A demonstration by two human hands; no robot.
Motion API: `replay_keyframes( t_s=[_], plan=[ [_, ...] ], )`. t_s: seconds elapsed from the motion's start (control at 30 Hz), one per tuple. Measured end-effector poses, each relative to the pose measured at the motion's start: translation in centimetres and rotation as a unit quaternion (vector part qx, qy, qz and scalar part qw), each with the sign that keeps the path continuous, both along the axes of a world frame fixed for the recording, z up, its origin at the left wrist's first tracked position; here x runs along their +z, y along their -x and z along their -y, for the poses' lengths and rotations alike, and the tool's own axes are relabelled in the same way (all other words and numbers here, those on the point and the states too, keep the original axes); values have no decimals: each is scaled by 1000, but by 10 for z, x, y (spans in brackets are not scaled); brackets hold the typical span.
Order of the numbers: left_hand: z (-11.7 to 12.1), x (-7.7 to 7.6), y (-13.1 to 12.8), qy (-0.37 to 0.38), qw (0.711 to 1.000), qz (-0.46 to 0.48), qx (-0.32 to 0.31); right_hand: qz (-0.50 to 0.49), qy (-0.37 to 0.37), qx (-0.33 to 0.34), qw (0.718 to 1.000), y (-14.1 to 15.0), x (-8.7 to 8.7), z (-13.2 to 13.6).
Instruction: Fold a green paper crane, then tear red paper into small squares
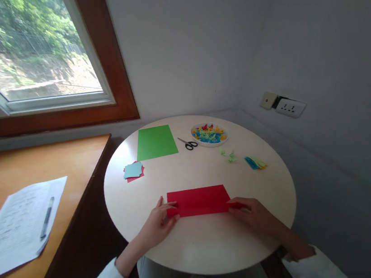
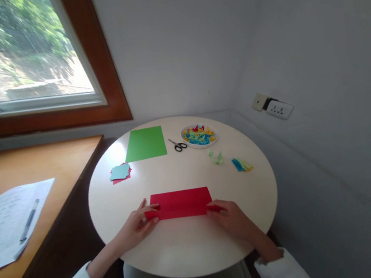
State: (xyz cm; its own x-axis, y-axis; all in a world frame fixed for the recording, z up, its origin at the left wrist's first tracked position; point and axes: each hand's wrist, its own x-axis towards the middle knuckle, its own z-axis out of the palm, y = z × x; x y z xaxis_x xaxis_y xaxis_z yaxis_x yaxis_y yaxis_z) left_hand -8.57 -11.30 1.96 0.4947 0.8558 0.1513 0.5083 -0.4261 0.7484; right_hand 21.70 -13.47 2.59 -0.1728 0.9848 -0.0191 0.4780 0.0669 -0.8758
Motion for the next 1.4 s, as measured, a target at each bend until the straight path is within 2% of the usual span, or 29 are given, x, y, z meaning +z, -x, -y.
replay_keyframes(
  t_s=[0.17,0.3,0.37,0.53,0.63,0.77,0.83,1.0,1.17,1.4],
  plan=[
    [3,4,-6,70,994,75,36,16,1,-73,997,15,7,-10],
    [5,2,-9,152,970,175,76,72,-40,-132,988,22,-1,-18],
    [6,0,-9,153,967,184,83,102,-50,-142,983,24,-7,-21],
    [5,-7,-8,61,986,116,106,158,-49,-149,975,25,-17,-26],
    [4,-11,-10,-56,991,26,121,176,-65,-145,971,25,-20,-28],
    [7,-14,-16,-245,960,-104,93,193,-83,-154,965,24,-22,-29],
    [9,-14,-20,-290,943,-153,54,200,-82,-155,964,24,-23,-29],
    [15,-17,-32,-276,935,-221,-9,233,-70,-164,956,25,-21,-29],
    [22,-19,-35,-238,939,-246,-21,245,-72,-161,953,27,-21,-30],
    [25,-19,-35,-210,949,-234,-15,246,-97,-157,951,29,-23,-32]
  ],
)
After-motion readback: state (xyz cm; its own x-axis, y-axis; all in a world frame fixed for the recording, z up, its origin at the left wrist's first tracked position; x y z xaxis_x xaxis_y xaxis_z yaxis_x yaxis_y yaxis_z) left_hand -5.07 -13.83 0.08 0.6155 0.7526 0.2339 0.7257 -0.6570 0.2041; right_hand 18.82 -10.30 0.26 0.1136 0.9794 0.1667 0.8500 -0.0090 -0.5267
